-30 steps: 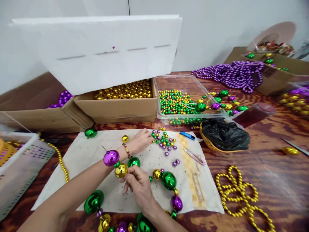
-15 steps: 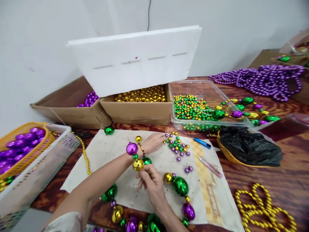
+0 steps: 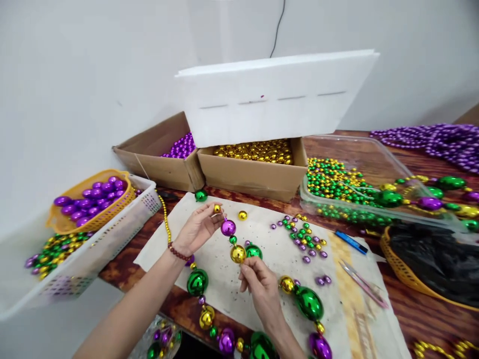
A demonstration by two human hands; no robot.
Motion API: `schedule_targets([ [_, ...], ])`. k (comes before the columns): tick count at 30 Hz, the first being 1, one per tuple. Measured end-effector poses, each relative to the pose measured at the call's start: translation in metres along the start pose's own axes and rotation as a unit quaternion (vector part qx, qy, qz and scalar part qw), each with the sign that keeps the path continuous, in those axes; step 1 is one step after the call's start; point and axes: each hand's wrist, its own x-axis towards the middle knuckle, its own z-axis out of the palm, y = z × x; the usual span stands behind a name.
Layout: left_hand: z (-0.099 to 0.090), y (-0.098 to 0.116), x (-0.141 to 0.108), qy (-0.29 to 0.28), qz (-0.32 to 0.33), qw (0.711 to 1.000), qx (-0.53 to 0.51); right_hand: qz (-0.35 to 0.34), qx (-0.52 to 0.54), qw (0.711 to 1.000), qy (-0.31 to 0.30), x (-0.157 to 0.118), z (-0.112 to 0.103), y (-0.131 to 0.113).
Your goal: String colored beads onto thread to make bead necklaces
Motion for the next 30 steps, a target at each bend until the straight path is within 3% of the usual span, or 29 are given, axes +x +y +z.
schedule_targets([
  [5, -0.0041, -0.0002, -0.0039, 0.016, -0.005, 0.999, -0.038, 0.005, -0.027, 0.999, -0.022, -0.0011, 0.0028, 0.0002],
  [13, -0.0049, -0.0005, -0.0068, 0.004, 0.008, 1.000, -0.028, 0.006, -0.029, 1.000, -0.005, -0.0020, 0.0059, -0.0034],
  [25, -0.0064, -0.0014, -0.0050, 0.003, 0.021, 1.000, 0.000, 0.020, -0.034, 0.999, 0.000, -0.0016, 0.0069, -0.0024],
  [30, -0.0068, -0.0014, -0.0072, 0.009, 0.041, 0.997, 0.062, 0.052, 0.020, 0.998, 0.020, 0.0025, 0.0073, -0.0039],
])
